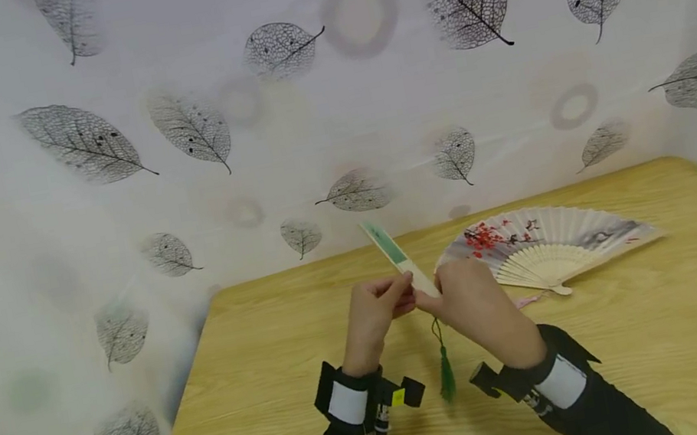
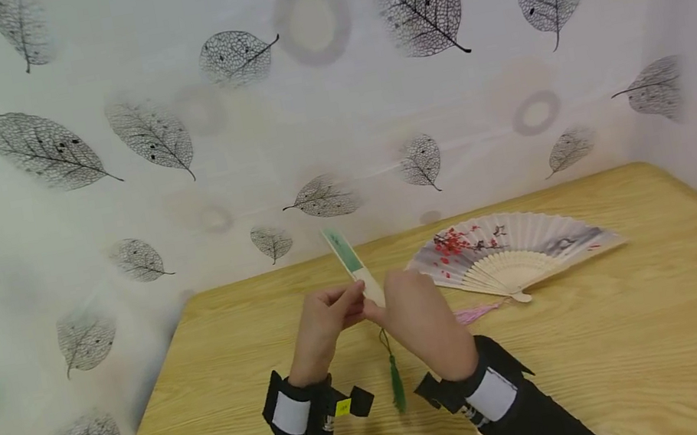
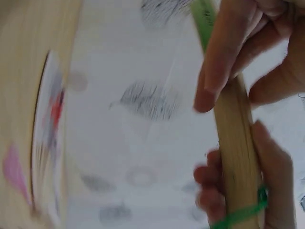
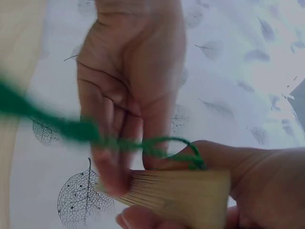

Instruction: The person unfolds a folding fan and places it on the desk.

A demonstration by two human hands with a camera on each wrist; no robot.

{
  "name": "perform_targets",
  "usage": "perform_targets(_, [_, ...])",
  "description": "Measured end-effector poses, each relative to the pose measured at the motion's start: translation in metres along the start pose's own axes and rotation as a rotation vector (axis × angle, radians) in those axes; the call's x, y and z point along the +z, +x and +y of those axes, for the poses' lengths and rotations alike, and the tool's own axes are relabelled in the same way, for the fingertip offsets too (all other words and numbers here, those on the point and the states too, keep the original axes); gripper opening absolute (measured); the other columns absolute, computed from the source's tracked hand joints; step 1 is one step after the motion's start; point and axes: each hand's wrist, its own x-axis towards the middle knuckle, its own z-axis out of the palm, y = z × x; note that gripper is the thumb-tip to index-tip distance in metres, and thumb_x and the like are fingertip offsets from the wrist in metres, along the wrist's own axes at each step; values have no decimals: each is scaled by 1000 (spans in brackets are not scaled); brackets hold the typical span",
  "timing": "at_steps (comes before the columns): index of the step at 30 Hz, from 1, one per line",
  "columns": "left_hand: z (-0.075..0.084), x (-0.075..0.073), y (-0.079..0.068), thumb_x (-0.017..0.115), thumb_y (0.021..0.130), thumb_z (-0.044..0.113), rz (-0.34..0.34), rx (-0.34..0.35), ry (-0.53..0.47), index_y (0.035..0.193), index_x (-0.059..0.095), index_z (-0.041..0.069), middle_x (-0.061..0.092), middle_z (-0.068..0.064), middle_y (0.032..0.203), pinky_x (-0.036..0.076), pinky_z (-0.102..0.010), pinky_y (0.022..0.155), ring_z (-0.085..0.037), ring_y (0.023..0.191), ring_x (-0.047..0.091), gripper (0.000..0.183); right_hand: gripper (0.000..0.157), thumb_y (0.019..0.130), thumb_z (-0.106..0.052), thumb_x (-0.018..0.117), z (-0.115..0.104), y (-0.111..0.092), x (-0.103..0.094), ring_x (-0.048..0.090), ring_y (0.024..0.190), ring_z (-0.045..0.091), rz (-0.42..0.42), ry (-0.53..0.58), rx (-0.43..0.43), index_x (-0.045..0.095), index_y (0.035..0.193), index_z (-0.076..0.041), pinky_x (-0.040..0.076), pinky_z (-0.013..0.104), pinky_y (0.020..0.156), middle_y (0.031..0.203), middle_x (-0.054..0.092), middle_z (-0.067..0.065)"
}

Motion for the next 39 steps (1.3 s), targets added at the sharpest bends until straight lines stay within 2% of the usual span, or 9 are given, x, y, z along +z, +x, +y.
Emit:
perform_targets(2, [-1,2,0,61,81,28,-16,-7,-53,96,66,-5,66,-3,75,55,-26,70,-15,72,63,36,42,77,-26,64,5,-1,3,26,38,9,-2,-14,-17,40,45,-11,19,21,39,42,27,-6])
perform_targets(4, [-4,3,0,60,82,25,-36,-13,-71,98,65,-6,64,-1,74,55,-25,70,-14,72,63,35,34,76,-28,65,13,-2,4,37,42,9,-18,3,-35,51,52,-9,30,22,40,46,42,-5])
perform_targets(8, [-14,7,2,58,84,23,-96,-21,-90,101,63,-6,66,-5,84,55,-25,72,-13,76,62,34,27,76,-34,66,36,-1,6,56,63,12,-33,130,-31,65,78,-8,50,30,54,71,64,3])
perform_targets(12, [-28,16,6,57,84,23,-139,-18,-89,104,63,-4,67,-11,97,54,-25,76,-11,80,61,34,32,74,-33,68,56,1,10,60,71,13,-26,306,30,65,89,-4,54,34,61,79,67,6])
perform_targets(15, [-34,22,8,60,82,20,-88,-2,-104,101,65,-4,68,-13,95,54,-24,73,-10,77,61,30,34,75,-30,69,63,3,13,61,71,14,-23,373,36,65,92,-1,55,35,64,81,68,10])
perform_targets(18, [-34,24,9,62,80,15,-26,3,-135,97,66,-5,68,-16,89,55,-24,69,-12,73,62,27,34,75,-27,68,63,5,16,61,70,14,-22,386,20,66,94,1,55,35,64,81,68,12])
perform_targets(20, [-31,24,7,62,80,12,-10,2,-137,96,65,-7,68,-17,88,55,-24,68,-13,72,63,25,31,75,-26,68,63,6,17,61,69,14,-16,383,16,66,93,0,55,35,63,80,69,12])
perform_targets(28, [-14,29,-4,55,85,8,-55,46,-15,98,64,-9,65,-26,94,55,-27,71,-15,75,63,23,21,75,-19,68,62,2,19,60,67,14,51,302,17,68,85,-1,55,35,60,76,68,10])
perform_targets(39, [-11,37,-5,53,86,6,-27,64,-3,98,63,-10,64,-28,90,55,-28,71,-17,75,63,23,20,75,-19,68,65,2,18,59,65,15,83,261,63,67,82,0,53,33,55,76,67,11])
